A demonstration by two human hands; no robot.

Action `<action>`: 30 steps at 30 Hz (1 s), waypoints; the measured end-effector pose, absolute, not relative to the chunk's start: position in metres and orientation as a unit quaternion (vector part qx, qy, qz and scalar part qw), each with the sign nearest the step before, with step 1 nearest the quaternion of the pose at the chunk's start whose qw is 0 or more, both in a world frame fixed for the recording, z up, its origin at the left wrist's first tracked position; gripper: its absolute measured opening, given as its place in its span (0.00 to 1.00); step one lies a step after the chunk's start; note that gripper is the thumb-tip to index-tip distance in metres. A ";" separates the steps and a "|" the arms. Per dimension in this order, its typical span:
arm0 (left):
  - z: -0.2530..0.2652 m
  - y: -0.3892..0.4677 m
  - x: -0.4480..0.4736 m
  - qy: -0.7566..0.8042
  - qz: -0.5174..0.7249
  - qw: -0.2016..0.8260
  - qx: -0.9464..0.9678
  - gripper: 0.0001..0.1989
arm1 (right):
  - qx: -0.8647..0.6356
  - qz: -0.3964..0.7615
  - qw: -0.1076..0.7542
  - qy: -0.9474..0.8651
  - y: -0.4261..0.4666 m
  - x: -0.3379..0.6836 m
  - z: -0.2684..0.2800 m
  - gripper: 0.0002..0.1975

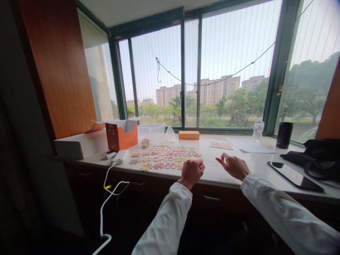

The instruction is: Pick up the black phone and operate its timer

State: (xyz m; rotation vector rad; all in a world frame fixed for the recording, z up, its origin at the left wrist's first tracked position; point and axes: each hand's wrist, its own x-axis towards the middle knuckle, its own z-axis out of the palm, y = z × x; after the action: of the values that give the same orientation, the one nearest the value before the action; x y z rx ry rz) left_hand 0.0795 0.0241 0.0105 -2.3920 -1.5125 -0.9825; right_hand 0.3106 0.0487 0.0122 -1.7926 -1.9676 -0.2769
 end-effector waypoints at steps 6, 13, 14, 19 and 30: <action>-0.011 0.045 0.086 -0.536 -0.309 0.029 -0.785 0.11 | -0.731 -0.102 0.210 -0.641 0.021 0.394 -0.006 0.28; -0.013 0.044 0.086 -0.537 -0.301 0.030 -0.788 0.11 | -0.763 -0.074 0.245 -0.594 0.015 0.429 -0.029 0.30; -0.013 0.043 0.086 -0.538 -0.299 0.031 -0.787 0.11 | -0.763 -0.073 0.246 -0.593 0.016 0.428 -0.031 0.30; -0.013 0.043 0.086 -0.543 -0.292 0.032 -0.786 0.11 | -0.754 -0.066 0.253 -0.602 0.018 0.428 -0.035 0.32; -0.011 0.046 0.088 -0.548 -0.290 0.035 -0.784 0.12 | -0.756 -0.049 0.277 -0.591 0.015 0.426 -0.030 0.31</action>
State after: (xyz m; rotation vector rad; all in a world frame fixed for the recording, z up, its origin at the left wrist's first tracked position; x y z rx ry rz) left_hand 0.0878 0.0461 -0.0108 -2.4095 -1.6845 -0.8912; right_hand 0.4262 0.0154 -0.0300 -2.0293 -1.5867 -0.1320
